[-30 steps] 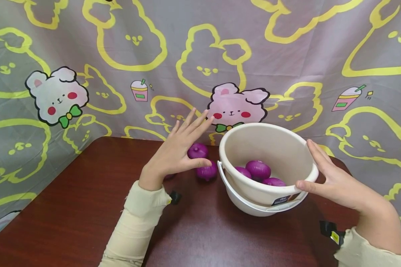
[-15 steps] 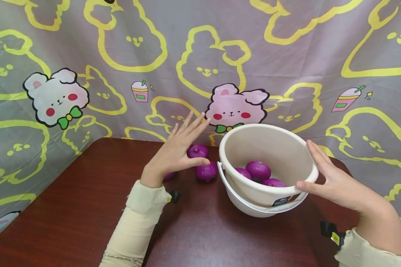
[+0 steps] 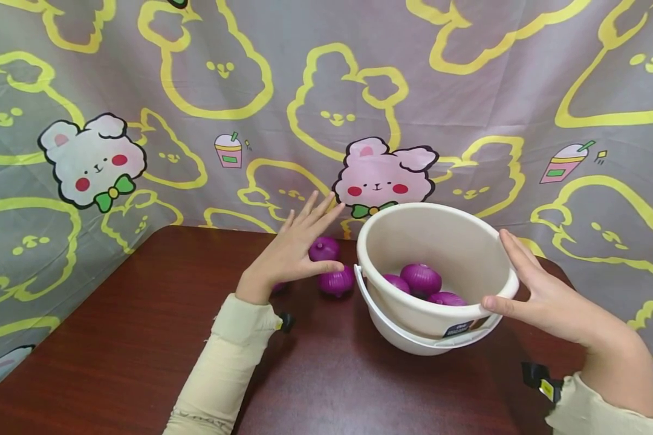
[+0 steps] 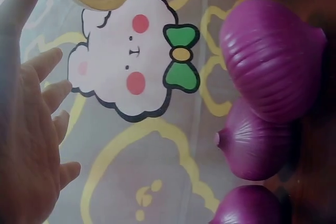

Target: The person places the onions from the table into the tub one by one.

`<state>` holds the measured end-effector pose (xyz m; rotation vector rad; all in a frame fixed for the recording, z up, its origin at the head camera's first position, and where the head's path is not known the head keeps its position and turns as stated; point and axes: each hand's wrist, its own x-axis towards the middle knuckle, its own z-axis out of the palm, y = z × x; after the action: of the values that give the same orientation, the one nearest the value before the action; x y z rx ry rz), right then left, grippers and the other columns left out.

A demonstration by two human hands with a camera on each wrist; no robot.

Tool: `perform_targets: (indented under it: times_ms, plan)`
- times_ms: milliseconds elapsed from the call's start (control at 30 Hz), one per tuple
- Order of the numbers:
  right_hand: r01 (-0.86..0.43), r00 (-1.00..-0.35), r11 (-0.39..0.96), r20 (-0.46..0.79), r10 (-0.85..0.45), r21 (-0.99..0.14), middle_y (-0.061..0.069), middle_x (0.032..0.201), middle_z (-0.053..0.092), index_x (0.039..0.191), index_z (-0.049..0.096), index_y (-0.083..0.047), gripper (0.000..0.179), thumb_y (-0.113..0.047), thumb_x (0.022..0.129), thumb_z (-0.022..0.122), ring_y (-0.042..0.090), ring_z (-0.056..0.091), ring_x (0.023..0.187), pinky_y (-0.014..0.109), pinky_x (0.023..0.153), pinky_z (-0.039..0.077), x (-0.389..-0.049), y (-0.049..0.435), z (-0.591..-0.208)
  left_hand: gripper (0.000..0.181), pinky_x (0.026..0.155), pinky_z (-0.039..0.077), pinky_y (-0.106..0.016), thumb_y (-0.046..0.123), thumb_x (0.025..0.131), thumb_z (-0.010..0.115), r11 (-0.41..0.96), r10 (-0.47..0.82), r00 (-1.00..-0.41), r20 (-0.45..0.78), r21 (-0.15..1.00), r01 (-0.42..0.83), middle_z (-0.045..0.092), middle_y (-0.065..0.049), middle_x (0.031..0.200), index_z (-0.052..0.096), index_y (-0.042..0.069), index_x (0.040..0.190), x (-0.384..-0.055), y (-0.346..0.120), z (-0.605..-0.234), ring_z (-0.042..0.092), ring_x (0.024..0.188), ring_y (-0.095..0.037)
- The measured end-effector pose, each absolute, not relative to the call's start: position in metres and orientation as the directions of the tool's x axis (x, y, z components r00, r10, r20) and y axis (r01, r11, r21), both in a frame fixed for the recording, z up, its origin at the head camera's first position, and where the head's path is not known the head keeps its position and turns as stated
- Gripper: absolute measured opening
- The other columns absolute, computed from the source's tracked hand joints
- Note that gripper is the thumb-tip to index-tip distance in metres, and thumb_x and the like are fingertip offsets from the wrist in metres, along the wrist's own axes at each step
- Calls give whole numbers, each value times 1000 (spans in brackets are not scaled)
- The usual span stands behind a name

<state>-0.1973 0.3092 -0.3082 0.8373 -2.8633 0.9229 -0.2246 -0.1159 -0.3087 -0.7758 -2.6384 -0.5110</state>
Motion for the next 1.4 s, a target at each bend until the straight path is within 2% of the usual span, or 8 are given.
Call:
perform_targets:
  times_ms: [100,167,267,533,633,867,1200,1400]
  plan:
    - [-502,-854,682,180,-487,-532,23,165,-13,159,-11,-22,101,-28,93,65,5,-23,148,67,112,-13,-197,309,-308,102,117,11,-71,72,80,63,795,451,-801,394,231,561,-8,15,166,6,40,159,-226,-113,-312,-11,156,-23]
    - [-502,-855,684,180,-487,-530,23,165,-13,159,-11,-22,101,-28,93,65,5,-23,148,66,112,-14,-197,309,-307,103,118,10,-70,69,80,65,797,455,-809,372,234,556,-5,12,168,7,38,159,-228,-111,-315,-10,156,-25]
    - [-501,-855,684,179,-487,-530,23,164,-14,159,-11,-21,101,-27,93,65,6,-23,148,67,112,-13,-196,309,-308,104,119,8,-68,71,80,64,800,464,-819,337,238,551,-3,9,168,5,38,159,-229,-109,-321,-10,156,-26]
    - [-503,-854,681,181,-488,-533,24,164,-13,159,-11,-22,101,-26,93,65,2,-23,147,64,113,-14,-197,309,-308,103,119,9,-66,76,80,57,810,467,-839,280,244,533,-11,17,165,1,40,158,-233,-105,-330,-11,156,-23]
    - [-503,-853,678,182,-488,-536,24,164,-13,159,-11,-21,101,-26,92,65,-1,-23,146,64,113,-15,-197,310,-308,102,120,9,-65,77,80,56,808,469,-843,263,257,530,-9,15,166,-1,42,158,-234,-105,-332,-11,156,-22]
    - [-500,-854,679,180,-488,-537,24,164,-13,159,-11,-21,101,-27,93,65,3,-23,147,68,112,-13,-197,310,-308,101,122,8,-62,78,80,55,801,486,-844,227,270,534,2,8,168,0,42,158,-237,-101,-339,-7,157,-23]
    - [-500,-853,672,178,-490,-546,24,164,-13,159,-11,-23,100,-30,93,64,6,-22,148,74,109,-10,-198,310,-308,99,123,10,-60,77,81,57,806,482,-861,163,304,509,5,12,168,6,42,158,-238,-99,-349,-4,157,-22]
    - [-496,-855,673,174,-489,-549,24,164,-12,159,-11,-24,100,-31,94,64,9,-21,149,76,108,-9,-198,310,-307,99,123,10,-58,77,80,59,805,485,-862,145,310,505,10,10,168,10,40,159,-240,-100,-356,-4,157,-20]
